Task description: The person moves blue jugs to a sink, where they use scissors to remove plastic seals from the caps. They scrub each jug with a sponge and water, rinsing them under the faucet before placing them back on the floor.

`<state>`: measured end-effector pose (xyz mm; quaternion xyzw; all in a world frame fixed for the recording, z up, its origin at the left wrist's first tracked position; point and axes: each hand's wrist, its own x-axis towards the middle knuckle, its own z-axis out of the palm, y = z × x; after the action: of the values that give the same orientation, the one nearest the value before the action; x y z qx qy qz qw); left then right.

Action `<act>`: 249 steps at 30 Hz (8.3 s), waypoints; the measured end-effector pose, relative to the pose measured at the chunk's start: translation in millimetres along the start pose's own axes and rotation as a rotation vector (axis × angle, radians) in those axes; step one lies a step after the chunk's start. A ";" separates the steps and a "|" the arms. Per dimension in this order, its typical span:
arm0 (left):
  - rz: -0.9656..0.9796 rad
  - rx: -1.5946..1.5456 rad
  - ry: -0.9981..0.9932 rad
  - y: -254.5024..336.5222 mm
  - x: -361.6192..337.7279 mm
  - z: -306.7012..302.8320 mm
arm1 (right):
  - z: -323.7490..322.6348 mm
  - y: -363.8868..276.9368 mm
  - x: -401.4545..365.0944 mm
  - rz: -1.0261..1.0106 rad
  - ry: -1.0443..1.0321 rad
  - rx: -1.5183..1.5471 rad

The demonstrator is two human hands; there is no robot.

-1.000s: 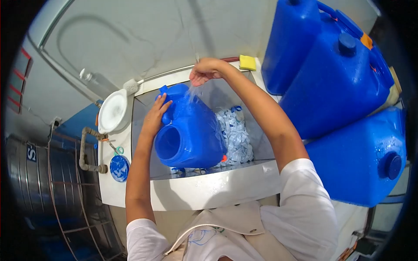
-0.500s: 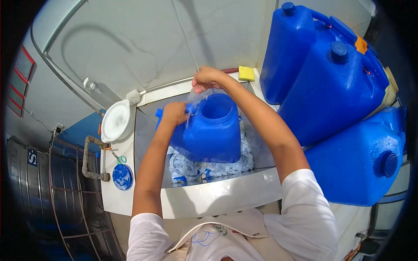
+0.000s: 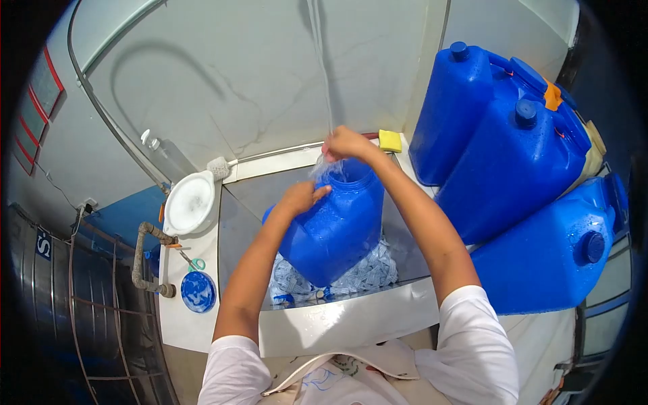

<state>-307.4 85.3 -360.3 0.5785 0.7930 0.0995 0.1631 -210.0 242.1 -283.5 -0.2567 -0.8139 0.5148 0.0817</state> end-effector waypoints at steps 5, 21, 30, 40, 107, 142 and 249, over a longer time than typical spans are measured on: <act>-0.108 -0.438 0.095 10.1 -15.2 23.8 | 70.6 63.8 -38.8 -0.357 -0.031 -0.813; -0.885 -1.536 0.298 -189.3 -199.6 95.7 | 73.4 -67.7 -62.3 -0.712 0.741 -0.787; -0.441 -2.160 0.384 -120.6 -249.8 72.7 | 1.3 -133.9 -52.8 -0.401 0.691 -0.688; -0.327 -1.816 0.764 -116.6 -284.4 -14.6 | 1.3 -159.8 -65.9 -0.190 0.795 -0.539; 0.382 -0.270 0.774 172.3 -198.4 -184.1 | 208.5 145.5 -72.4 0.068 0.217 0.834; -0.171 -0.287 0.393 21.9 -67.0 33.9 | 21.4 26.4 15.2 0.179 -0.029 0.242; -0.757 -1.575 0.452 -153.6 -220.2 70.5 | 41.2 -142.7 -79.4 -0.909 0.893 -0.586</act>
<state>-355.9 -173.8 -447.3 -0.0340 0.6456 0.6649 0.3741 -206.1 121.2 -166.3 -0.0894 -0.8345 0.0342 0.5427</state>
